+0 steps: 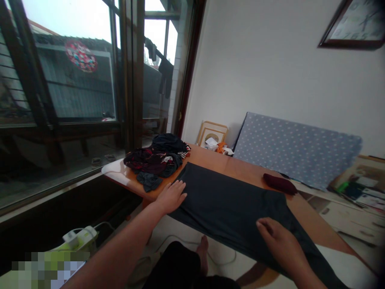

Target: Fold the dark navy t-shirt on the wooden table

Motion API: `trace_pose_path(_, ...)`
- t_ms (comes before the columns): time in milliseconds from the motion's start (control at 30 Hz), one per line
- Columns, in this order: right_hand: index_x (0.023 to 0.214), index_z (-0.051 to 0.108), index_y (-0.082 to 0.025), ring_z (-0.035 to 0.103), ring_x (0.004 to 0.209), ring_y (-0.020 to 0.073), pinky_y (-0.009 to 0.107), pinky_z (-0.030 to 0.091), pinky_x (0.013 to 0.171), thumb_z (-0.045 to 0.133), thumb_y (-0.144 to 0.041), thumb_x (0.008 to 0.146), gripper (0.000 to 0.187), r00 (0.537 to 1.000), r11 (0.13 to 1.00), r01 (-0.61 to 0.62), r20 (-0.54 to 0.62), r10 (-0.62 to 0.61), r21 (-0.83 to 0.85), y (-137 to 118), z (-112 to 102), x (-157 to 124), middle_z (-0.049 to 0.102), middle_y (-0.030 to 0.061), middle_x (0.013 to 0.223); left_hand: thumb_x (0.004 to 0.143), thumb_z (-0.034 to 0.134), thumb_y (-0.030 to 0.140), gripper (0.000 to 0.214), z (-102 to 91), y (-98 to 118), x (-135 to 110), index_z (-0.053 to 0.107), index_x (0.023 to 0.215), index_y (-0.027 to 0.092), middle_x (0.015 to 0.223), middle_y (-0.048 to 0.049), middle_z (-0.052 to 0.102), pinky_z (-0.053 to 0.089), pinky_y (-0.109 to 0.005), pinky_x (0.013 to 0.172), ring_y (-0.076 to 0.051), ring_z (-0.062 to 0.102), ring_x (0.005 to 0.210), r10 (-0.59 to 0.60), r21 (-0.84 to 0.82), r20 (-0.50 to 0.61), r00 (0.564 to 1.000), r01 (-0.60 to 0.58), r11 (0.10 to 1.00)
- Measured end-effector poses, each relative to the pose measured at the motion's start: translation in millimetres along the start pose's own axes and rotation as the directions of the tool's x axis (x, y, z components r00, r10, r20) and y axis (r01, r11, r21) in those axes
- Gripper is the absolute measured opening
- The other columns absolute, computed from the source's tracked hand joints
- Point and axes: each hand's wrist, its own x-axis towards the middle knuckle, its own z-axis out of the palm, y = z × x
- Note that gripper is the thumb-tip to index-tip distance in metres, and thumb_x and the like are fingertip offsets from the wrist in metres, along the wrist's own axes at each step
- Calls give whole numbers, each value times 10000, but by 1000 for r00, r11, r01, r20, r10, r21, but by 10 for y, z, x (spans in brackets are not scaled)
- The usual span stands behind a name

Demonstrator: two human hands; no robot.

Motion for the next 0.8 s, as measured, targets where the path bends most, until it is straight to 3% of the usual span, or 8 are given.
trace_pose_path(167,984,700,-256,676,886,244,351,498,794,429,-574,914,424,996,997,79,-43,-79,-5,-118,23,396,719,60,952,962,373,554,594,110,-84,-76,457,1458,238,1580,-88,361,204,-481,1182,-269,246,1487,-35,24,90,995,33,999)
trace_pose_path(267,1024,714,-235,680,944,244,356,502,837,415,-565,929,455,990,993,115,-81,-114,4,-148,97,710,726,78,1007,955,382,573,593,42,-99,-54,470,1448,254,1578,-89,365,214,-500,1175,-272,272,1478,-44,0,135,990,45,999)
trace_pose_path(367,1165,690,-193,632,1140,261,391,476,967,393,-560,944,521,989,991,131,-58,-133,-26,-95,260,983,696,112,1185,959,384,560,547,-56,-115,57,529,1393,260,1520,-103,457,226,-536,1164,-283,365,1431,-46,-16,143,989,49,999)
trace_pose_path(533,1433,487,-101,343,1435,299,482,324,1145,358,-645,926,754,991,986,112,85,-102,-122,160,622,1141,439,158,1506,968,392,486,521,-117,-123,468,562,1350,173,1460,-151,519,302,-473,1153,-291,421,1394,-19,-11,70,997,20,1000)
trace_pose_path(700,1394,552,-186,342,1436,300,489,317,1156,379,-644,908,690,992,981,120,60,-112,-152,296,777,1078,469,117,1493,987,349,425,519,56,-53,999,511,1393,144,1500,-166,465,275,-444,1177,-278,389,1418,37,-2,73,997,-37,999)
trace_pose_path(800,1411,537,-205,329,1442,293,484,299,1171,360,-649,913,691,990,976,134,65,-124,-172,300,785,1069,455,99,1505,979,348,501,597,219,-61,1192,441,1457,155,1571,-156,358,259,-470,1179,-291,302,1464,37,-4,125,991,-37,999)
